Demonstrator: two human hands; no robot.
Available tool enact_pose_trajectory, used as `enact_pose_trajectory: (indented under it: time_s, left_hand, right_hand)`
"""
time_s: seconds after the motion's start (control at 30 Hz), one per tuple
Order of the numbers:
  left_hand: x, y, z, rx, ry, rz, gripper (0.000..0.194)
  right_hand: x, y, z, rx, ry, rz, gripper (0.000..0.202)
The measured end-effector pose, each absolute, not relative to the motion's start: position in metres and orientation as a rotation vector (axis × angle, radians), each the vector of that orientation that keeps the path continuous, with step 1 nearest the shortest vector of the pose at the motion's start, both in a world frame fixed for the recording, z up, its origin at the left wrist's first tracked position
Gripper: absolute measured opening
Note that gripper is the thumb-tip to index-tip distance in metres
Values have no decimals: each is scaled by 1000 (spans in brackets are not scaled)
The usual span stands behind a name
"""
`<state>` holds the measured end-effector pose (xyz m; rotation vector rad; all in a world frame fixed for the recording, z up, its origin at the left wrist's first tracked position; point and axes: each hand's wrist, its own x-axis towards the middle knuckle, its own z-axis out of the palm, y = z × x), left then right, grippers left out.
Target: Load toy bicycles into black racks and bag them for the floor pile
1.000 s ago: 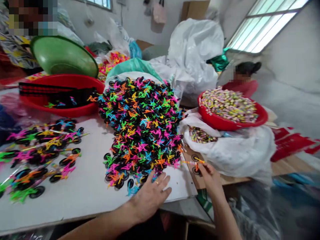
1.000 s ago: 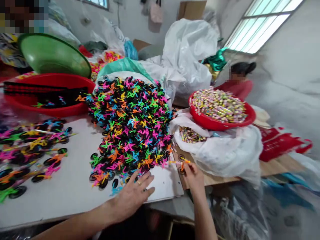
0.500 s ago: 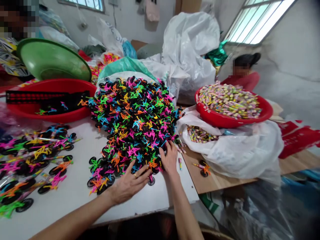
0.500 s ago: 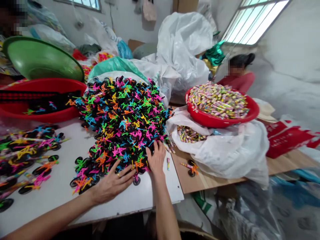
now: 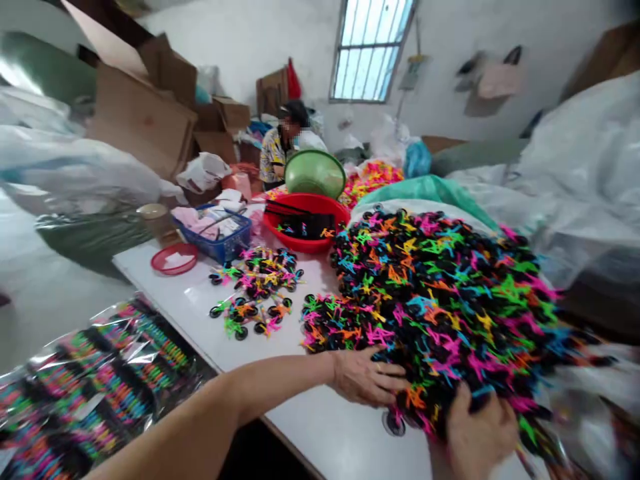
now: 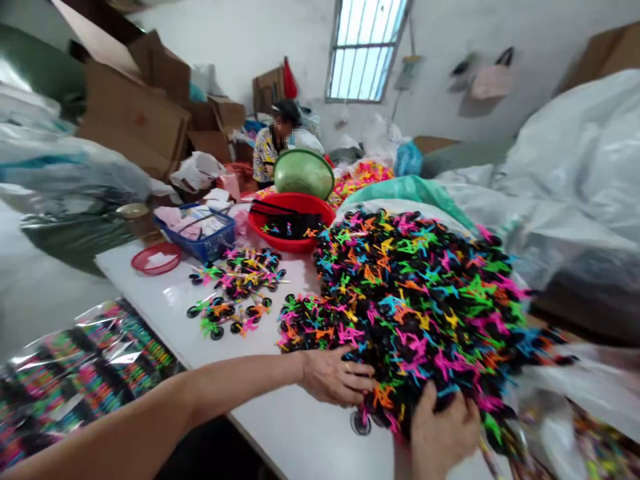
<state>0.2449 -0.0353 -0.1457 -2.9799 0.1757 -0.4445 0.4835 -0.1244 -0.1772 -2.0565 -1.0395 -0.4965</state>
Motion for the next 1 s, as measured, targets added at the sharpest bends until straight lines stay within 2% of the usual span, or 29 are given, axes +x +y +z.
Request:
enact_pose_trajectory:
  time_s: [0.1,0.23,0.37,0.43,0.57,0.73,1.0]
  left_hand:
    - [240,-52,-138,-2966,130,-498,35]
    - [201,-88,-130,-2995,-99,-534,36]
    - [161,-90,-147,-2739,-1107,-761,43]
    - [161,-84,-161,-2631,-1413,-797,43]
    - [185,-55,-177,-2694,-1480,-776,41]
    - [197,-10,-175,-2721,-1576,-772,35]
    - [178,-10,-149,-2816,-1477,-607,30]
  right_hand:
    - [476,-151,-164,-1980,-1120,-543,74]
    - [427,-181,-142,-1857,-1351,-635,60]
    - [383,-169,-142,-1686,-2032,-636,57]
    - [378,-158,-150,-1622,-2224,-671,59]
    - [382,-123,-169,-1557,-2200,-770,56]
    - [370,-79,-174,-1553,-2116,-740,55]
    - [357,-83,-168,-1631,-2088,-737,52]
